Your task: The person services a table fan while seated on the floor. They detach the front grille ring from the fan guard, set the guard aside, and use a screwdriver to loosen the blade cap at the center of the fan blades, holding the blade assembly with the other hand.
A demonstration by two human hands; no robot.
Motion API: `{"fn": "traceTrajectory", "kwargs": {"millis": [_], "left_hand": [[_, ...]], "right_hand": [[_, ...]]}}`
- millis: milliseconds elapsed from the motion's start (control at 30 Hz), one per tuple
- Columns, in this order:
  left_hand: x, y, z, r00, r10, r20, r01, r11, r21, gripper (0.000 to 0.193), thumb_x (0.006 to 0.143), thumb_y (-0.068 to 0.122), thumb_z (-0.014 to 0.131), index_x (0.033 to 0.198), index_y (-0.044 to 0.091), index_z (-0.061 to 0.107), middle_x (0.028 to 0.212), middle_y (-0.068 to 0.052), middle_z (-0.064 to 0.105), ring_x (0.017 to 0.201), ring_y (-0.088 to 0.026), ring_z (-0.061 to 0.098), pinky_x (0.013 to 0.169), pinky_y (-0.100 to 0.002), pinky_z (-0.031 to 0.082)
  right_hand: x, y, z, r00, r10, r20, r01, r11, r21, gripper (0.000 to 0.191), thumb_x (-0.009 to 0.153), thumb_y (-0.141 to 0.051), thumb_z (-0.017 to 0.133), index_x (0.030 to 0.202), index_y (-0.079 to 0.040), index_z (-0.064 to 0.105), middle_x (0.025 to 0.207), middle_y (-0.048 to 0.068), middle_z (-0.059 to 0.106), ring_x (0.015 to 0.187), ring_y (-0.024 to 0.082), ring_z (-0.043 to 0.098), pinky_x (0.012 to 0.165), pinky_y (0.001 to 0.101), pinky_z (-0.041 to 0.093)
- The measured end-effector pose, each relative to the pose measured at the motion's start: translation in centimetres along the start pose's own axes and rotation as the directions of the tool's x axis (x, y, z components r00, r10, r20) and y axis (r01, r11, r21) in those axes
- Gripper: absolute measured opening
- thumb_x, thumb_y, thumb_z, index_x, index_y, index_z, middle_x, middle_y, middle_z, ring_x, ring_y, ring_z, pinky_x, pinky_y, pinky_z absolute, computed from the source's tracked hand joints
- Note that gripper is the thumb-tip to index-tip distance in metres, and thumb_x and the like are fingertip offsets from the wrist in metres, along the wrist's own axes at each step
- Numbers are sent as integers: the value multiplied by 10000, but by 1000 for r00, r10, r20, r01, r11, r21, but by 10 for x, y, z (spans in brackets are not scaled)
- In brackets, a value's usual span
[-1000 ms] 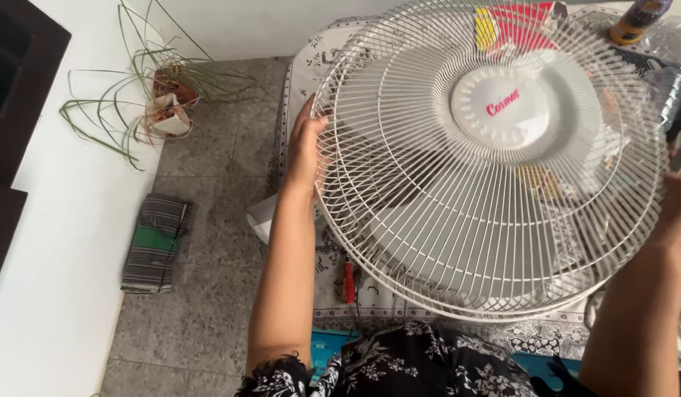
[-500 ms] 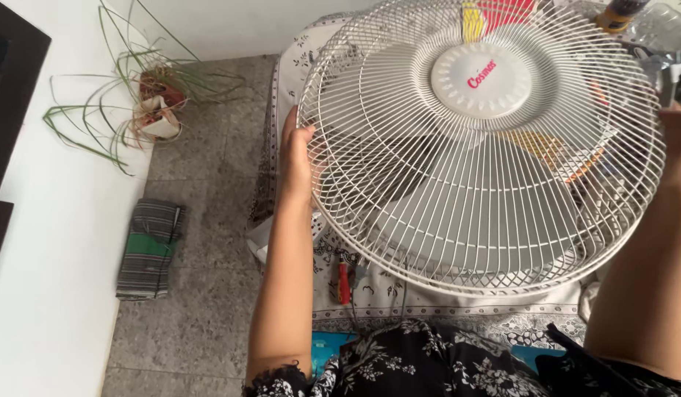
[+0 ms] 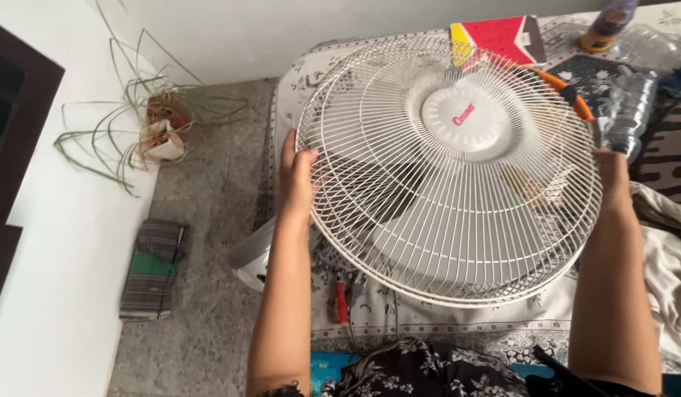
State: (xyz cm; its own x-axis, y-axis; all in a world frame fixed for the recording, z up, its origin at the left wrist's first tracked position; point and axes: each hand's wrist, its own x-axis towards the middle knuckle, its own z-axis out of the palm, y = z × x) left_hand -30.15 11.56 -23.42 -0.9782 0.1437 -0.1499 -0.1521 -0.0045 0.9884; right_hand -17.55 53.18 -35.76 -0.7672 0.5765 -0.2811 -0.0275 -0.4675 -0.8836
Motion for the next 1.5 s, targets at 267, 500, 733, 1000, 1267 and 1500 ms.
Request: {"fn": "traceTrajectory", "kwargs": {"millis": [267, 500, 733, 1000, 1267, 1500], "left_hand": [[-7, 6, 1, 999, 38, -15, -37, 997, 69, 722, 657, 292, 418, 1339, 190, 205, 1380, -110, 232, 1162, -281, 382, 825, -432, 371], [-7, 5, 5, 997, 76, 16, -77, 990, 119, 678, 684, 359, 412, 1328, 208, 258, 1405, -81, 230, 1221, -276, 316, 840, -469, 349], [-3, 5, 3, 999, 8, 48, -15, 988, 157, 844, 598, 407, 634, 1323, 187, 262, 1381, -107, 244, 1223, -289, 308, 898, -482, 337], [6, 0, 1, 988, 98, 122, -103, 994, 36, 793, 634, 291, 678, 1308, 132, 289, 1292, -160, 375, 1162, -276, 429, 927, -398, 378], [12, -6, 2, 982, 127, 137, -127, 992, -13, 614, 685, 172, 648, 1242, 89, 403, 1249, -150, 451, 1089, -237, 502, 902, -344, 415], [23, -2, 0, 985, 153, 75, -170, 895, 413, 728, 680, 393, 629, 1281, 90, 354, 1347, -178, 300, 1222, -276, 349, 954, -362, 334]], "right_hand": [[-21, -2, 7, 1000, -15, -13, 15, 1000, -21, 235, 838, -323, 495, 943, -119, 551, 794, -19, 521, 680, 108, 475, 599, 246, 378], [0, -8, 5, 970, -160, 185, 183, 977, -112, 340, 855, -223, 448, 1142, -70, 547, 933, -17, 546, 817, 75, 494, 750, 195, 379], [-79, -18, 30, 940, -319, 119, 338, 919, -204, 404, 930, -274, 412, 1230, -6, 452, 1137, 46, 503, 1006, 91, 470, 873, 213, 358], [-63, -14, 22, 903, -402, 150, 427, 812, -398, 407, 984, -275, 320, 1244, 16, 436, 1221, 103, 480, 1107, 144, 445, 945, 260, 325], [-61, 0, -10, 925, -380, -10, 269, 673, -689, 396, 1002, -306, 328, 1176, 9, 492, 1031, 109, 547, 924, 167, 478, 805, 264, 365], [-57, -6, -6, 971, -234, -45, 147, 738, -659, 531, 942, -434, 277, 1247, -13, 384, 1183, 134, 464, 1076, 206, 418, 909, 304, 304]]}}
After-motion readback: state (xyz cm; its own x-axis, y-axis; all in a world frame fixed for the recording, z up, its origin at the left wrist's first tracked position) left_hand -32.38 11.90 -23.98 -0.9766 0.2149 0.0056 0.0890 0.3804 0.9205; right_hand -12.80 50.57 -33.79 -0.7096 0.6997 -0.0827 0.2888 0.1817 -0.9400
